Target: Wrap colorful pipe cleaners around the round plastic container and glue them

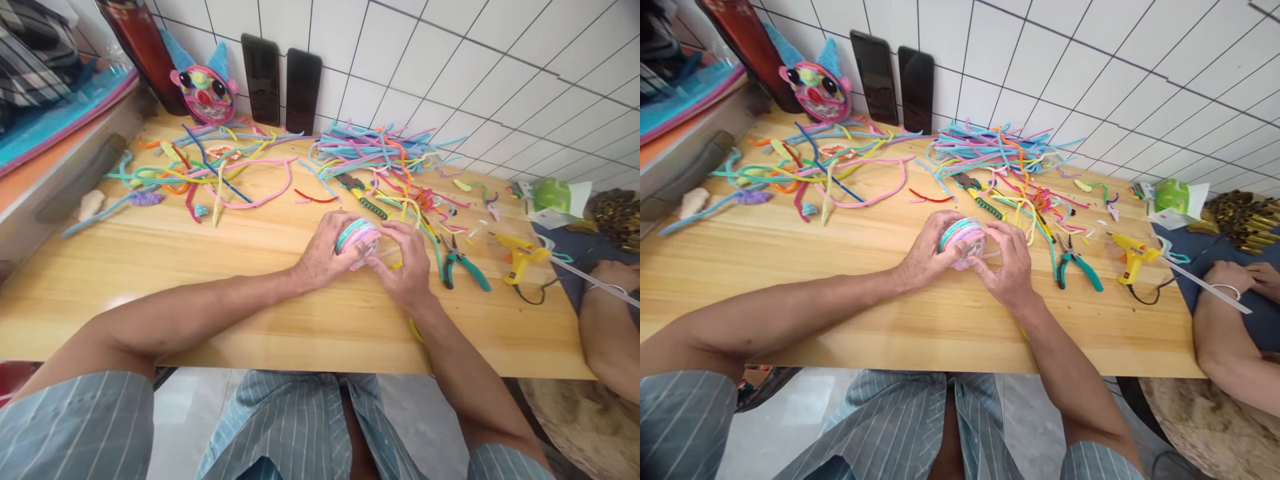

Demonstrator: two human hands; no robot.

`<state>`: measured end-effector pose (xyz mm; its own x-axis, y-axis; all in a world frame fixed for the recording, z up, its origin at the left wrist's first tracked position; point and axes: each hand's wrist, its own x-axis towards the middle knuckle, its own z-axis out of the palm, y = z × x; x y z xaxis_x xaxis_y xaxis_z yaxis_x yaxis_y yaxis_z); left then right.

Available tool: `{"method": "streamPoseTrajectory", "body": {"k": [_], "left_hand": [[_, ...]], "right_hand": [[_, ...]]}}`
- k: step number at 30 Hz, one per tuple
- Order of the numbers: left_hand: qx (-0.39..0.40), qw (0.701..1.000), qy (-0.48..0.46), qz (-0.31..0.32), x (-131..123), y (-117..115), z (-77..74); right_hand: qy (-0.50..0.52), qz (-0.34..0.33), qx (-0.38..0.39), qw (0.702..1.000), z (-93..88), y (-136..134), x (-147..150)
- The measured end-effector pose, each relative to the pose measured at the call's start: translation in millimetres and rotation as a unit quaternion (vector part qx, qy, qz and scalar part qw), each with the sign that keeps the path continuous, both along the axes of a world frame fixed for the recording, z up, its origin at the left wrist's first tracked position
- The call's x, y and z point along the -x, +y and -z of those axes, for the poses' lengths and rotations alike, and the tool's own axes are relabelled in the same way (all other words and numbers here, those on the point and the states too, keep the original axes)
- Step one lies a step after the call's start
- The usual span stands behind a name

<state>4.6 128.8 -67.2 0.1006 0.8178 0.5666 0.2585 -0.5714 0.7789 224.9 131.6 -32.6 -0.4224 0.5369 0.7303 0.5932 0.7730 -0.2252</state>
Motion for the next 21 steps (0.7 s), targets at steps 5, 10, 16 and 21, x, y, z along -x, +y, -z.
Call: {"method": "streamPoseTrajectory", "body": {"k": [5,10,16,21], "left_hand": [[0.005,0.999,-0.021,-0.03,-5,-1,0.1],[0.02,0.998,-0.039,-0.047,4,10,-1.8],[0.077,0.985,-0.147,-0.045,22,25,-24.9],[0.093,0.976,-0.192,-0.041,31,23,-46.8]], "right_hand": [[-0.029,-0.002,0.008,1.0,1.1,-6,1],[0.001,0.039,-0.043,0.998,-2.9,-11,1],[0.034,0.046,-0.004,0.998,-1.9,-9,2],[0.021,0.043,0.079,0.996,13.6,4,6]]}}
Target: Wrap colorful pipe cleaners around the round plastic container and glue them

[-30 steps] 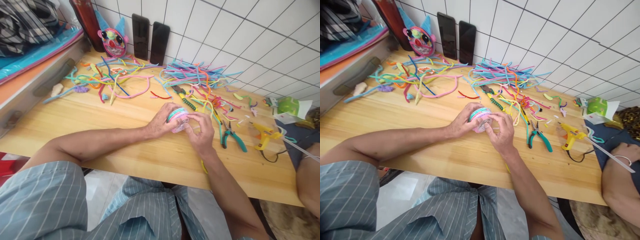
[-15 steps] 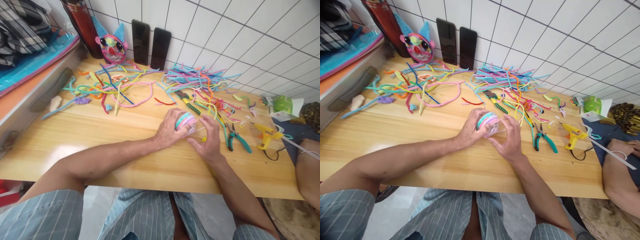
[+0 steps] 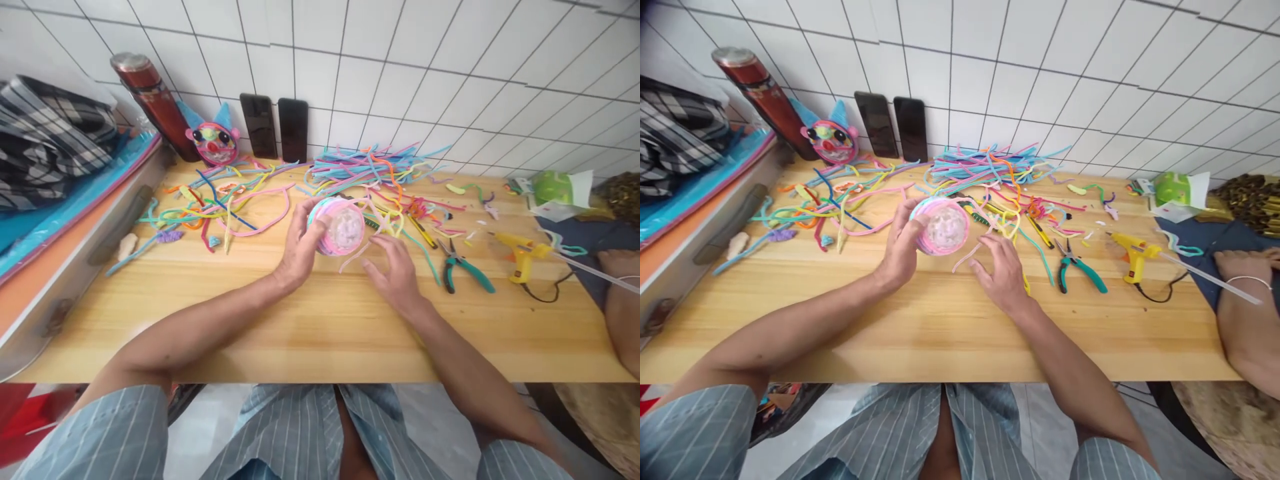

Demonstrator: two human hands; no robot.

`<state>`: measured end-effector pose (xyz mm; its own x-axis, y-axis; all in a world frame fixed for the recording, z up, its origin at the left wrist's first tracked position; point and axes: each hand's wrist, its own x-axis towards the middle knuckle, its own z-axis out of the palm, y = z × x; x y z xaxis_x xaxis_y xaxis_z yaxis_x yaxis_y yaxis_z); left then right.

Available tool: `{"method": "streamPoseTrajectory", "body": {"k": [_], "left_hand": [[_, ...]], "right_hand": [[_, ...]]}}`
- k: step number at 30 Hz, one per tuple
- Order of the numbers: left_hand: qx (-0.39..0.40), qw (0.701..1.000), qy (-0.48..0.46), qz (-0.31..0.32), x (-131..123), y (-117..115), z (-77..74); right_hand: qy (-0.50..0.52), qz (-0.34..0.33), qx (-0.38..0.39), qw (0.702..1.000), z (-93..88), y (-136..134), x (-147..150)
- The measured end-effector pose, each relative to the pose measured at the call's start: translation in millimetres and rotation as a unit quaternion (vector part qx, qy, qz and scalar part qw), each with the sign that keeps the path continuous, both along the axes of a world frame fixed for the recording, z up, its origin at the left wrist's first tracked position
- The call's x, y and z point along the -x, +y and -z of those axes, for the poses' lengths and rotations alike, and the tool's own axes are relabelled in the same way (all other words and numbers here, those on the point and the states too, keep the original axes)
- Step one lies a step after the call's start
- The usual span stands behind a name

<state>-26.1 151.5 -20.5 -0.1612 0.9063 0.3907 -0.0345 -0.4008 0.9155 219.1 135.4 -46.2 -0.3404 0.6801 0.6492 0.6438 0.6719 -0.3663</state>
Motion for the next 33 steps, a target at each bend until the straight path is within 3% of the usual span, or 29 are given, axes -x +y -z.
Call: {"method": "streamPoseTrajectory", "body": {"k": [4,8,14,18,22,27,33], "left_hand": [[-0.017,1.0,-0.011,-0.014,4,0,-19.3],[0.005,0.999,-0.035,0.004,-4,0,-48.5],[0.079,0.993,-0.072,0.045,-38,-12,-88.5],[0.079,0.991,-0.081,0.066,-51,-12,-97.0],[0.029,0.999,-0.042,0.008,-54,-10,-81.6],[-0.029,0.994,0.069,-0.084,-52,-30,-42.5],[-0.041,0.977,0.202,-0.05,-34,-51,-0.7]], "right_hand": [[-0.014,0.024,0.079,0.997,9.2,12,1],[-0.006,0.03,0.127,0.991,9.6,23,3],[0.044,-0.002,0.091,0.995,5.5,38,8],[0.082,0.002,0.067,0.994,1.3,41,1],[0.117,0.0,0.043,0.992,-5.6,37,-7],[0.157,-0.023,0.023,0.987,-8.5,26,-2],[0.193,-0.039,0.046,0.979,-5.2,16,2]]}}
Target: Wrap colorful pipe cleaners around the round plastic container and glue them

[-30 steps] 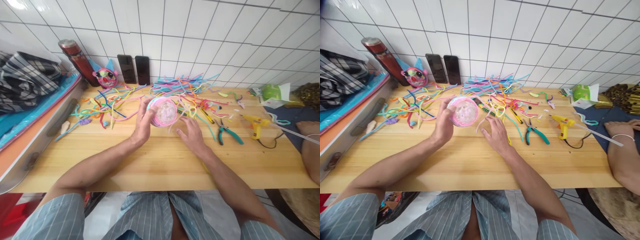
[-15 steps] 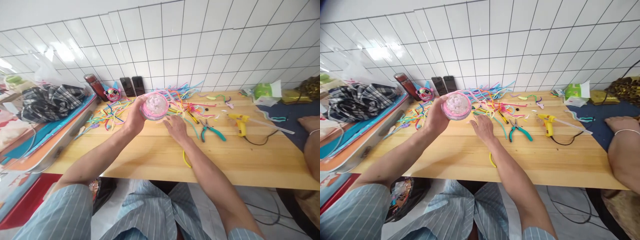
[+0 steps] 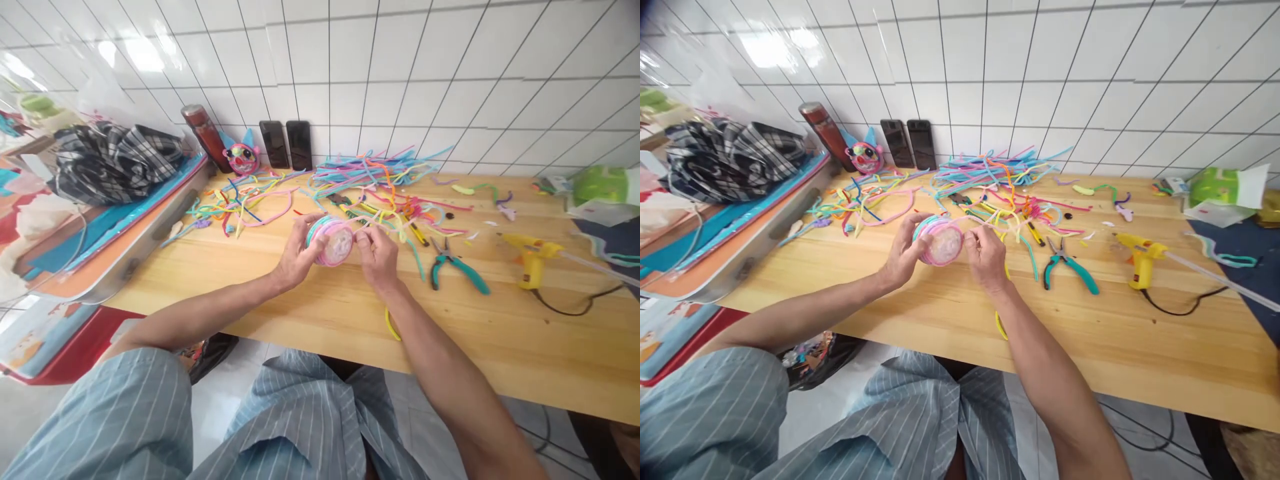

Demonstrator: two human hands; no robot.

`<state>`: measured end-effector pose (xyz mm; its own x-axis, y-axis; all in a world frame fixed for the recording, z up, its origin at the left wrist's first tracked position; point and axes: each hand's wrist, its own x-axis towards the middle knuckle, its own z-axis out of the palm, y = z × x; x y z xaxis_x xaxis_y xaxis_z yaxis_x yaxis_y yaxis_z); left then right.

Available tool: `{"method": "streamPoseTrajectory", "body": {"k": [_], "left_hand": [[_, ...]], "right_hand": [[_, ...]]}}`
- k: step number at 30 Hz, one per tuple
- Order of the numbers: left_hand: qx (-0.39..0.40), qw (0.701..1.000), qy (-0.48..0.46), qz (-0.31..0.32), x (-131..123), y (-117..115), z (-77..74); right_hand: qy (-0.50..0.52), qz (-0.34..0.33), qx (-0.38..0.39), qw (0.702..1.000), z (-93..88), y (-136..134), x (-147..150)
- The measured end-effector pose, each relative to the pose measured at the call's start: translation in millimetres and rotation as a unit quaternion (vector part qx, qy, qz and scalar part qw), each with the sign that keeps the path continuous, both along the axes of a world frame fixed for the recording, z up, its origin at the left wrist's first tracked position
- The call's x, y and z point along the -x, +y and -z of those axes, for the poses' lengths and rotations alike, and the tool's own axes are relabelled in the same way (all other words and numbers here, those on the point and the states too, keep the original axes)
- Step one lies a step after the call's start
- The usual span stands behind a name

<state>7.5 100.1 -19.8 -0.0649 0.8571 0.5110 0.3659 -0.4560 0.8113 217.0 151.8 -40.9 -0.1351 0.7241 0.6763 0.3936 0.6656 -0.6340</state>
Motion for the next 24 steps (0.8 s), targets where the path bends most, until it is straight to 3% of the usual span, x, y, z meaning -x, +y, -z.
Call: {"method": "streamPoseTrajectory", "body": {"k": [5,9,14,19,24], "left_hand": [[-0.042,0.996,0.049,0.064,12,1,24.7],[-0.066,0.992,0.059,0.087,16,2,36.3],[-0.046,0.993,0.04,0.101,20,3,39.0],[-0.032,0.994,0.024,0.102,20,5,39.7],[-0.046,0.994,0.032,0.098,18,5,40.2]], "right_hand": [[0.029,-0.006,0.019,0.999,-6.0,-13,6],[0.016,0.02,-0.026,0.999,-16.2,-24,9],[-0.113,0.044,-0.1,0.988,-29.9,-32,4],[-0.2,-0.001,-0.046,0.979,-42.2,-28,1],[-0.21,-0.045,-0.023,0.976,-46.1,-30,1]]}}
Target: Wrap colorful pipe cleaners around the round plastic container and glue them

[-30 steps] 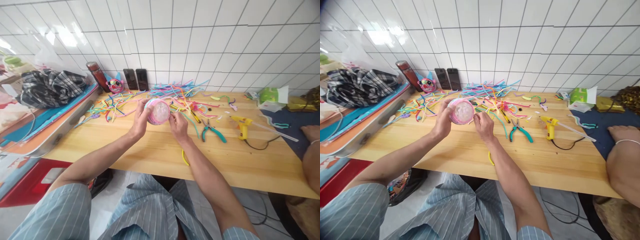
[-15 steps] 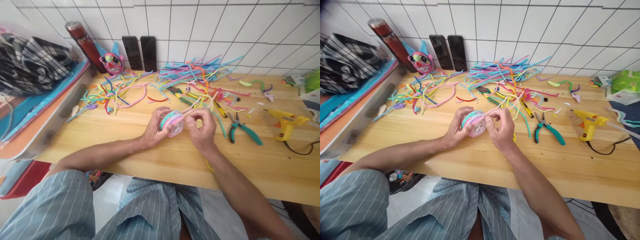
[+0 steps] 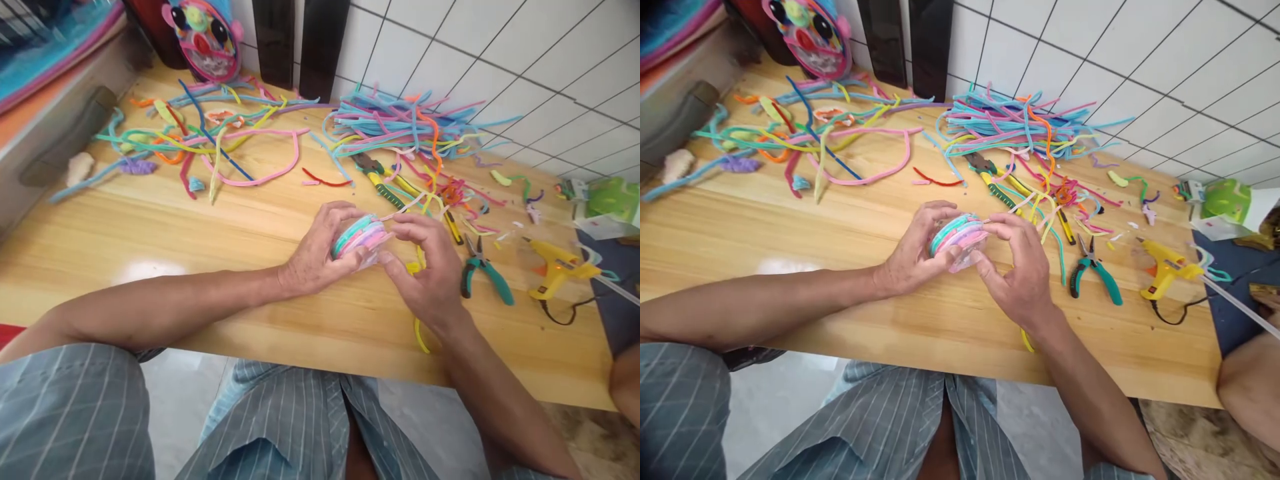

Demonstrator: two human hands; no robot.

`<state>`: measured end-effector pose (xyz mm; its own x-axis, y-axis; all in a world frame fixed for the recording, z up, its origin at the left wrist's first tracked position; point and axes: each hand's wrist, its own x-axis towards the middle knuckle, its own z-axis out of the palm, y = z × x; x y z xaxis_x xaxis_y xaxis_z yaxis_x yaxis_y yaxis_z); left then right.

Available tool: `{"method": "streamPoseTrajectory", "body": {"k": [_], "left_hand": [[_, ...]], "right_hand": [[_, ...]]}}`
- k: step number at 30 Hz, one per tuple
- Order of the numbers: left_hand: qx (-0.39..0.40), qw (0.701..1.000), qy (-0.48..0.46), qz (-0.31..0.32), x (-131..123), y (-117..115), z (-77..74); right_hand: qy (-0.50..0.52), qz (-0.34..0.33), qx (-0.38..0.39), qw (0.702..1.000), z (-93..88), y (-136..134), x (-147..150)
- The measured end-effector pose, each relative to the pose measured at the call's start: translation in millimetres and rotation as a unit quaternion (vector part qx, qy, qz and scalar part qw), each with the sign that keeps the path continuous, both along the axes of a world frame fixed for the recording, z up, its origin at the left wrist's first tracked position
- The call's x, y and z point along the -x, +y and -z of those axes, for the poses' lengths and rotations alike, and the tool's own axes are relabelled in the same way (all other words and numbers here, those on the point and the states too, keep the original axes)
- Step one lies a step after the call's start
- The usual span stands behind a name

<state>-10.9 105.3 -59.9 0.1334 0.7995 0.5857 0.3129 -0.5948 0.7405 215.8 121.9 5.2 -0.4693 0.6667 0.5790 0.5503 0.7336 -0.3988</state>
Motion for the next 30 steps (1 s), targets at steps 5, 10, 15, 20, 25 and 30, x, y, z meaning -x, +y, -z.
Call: {"method": "streamPoseTrajectory", "body": {"k": [5,10,15,20,25,30], "left_hand": [[0.006,1.0,0.004,0.004,0,-1,-0.2],[0.031,0.999,0.003,0.012,4,-2,-1.6],[0.04,0.999,-0.015,0.026,6,-3,-5.0],[0.038,0.999,-0.012,0.014,5,-2,-4.5],[0.033,0.999,-0.005,0.015,4,0,-3.1],[0.012,1.0,0.005,0.015,3,2,-1.8]], "right_hand": [[-0.011,0.004,-0.042,0.999,11.8,-11,4],[-0.005,0.013,-0.053,0.998,29.4,-12,10],[-0.001,0.005,-0.046,0.999,34.8,-8,13],[0.018,-0.006,-0.041,0.999,30.9,-7,9],[0.037,0.015,-0.005,0.999,24.2,-2,0],[0.06,0.035,-0.013,0.997,17.5,4,6]]}}
